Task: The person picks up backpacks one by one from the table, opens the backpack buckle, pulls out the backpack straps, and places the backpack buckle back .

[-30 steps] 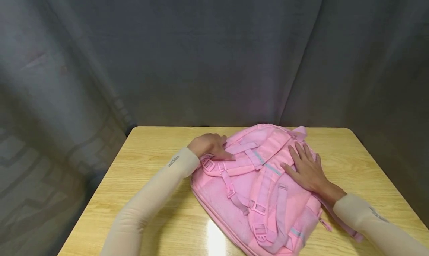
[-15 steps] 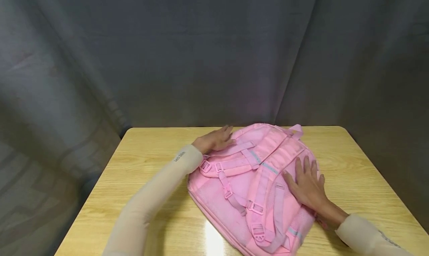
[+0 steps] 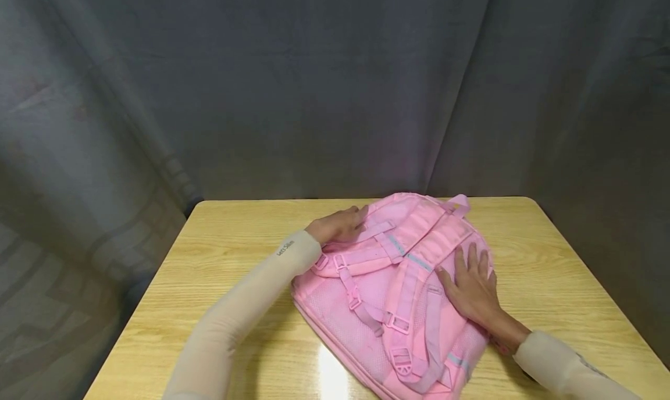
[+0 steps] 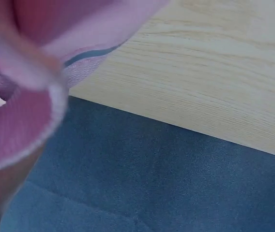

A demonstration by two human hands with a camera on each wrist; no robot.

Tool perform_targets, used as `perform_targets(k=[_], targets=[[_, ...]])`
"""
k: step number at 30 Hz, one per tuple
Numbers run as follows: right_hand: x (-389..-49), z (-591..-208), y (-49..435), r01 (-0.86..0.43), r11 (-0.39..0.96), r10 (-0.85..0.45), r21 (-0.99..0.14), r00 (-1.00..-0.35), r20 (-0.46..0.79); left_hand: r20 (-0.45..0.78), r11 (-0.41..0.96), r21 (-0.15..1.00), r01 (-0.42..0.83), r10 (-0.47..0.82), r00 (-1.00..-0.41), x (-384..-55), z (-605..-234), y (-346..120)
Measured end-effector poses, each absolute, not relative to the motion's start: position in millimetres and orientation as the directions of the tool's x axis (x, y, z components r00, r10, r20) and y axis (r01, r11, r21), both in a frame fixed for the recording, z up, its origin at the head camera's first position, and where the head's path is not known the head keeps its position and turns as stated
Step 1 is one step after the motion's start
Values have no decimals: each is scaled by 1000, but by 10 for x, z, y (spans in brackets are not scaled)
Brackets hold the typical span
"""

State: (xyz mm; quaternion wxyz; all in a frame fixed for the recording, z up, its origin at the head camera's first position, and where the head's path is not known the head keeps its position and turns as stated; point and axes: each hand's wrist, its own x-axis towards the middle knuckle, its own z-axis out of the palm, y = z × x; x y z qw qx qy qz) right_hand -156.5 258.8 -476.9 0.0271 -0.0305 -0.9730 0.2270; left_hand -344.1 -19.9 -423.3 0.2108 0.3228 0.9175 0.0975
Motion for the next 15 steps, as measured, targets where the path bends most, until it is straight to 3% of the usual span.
perform_targets(k=[13,14,15], targets=[[-1716,-4760,2616,-43,913,-23,-406,-998,54,-412,823,333,461,567,-713,-3375,-4146,-330],[-1732,-4756,2620,-53,914,-34,-403,-998,54,-414,826,349,444,560,-717,-3351,-4135,-362],[-1750,-4755,2623,-63,914,-44,-400,-998,55,-430,839,427,338,517,-740,-3300,-4127,-408]])
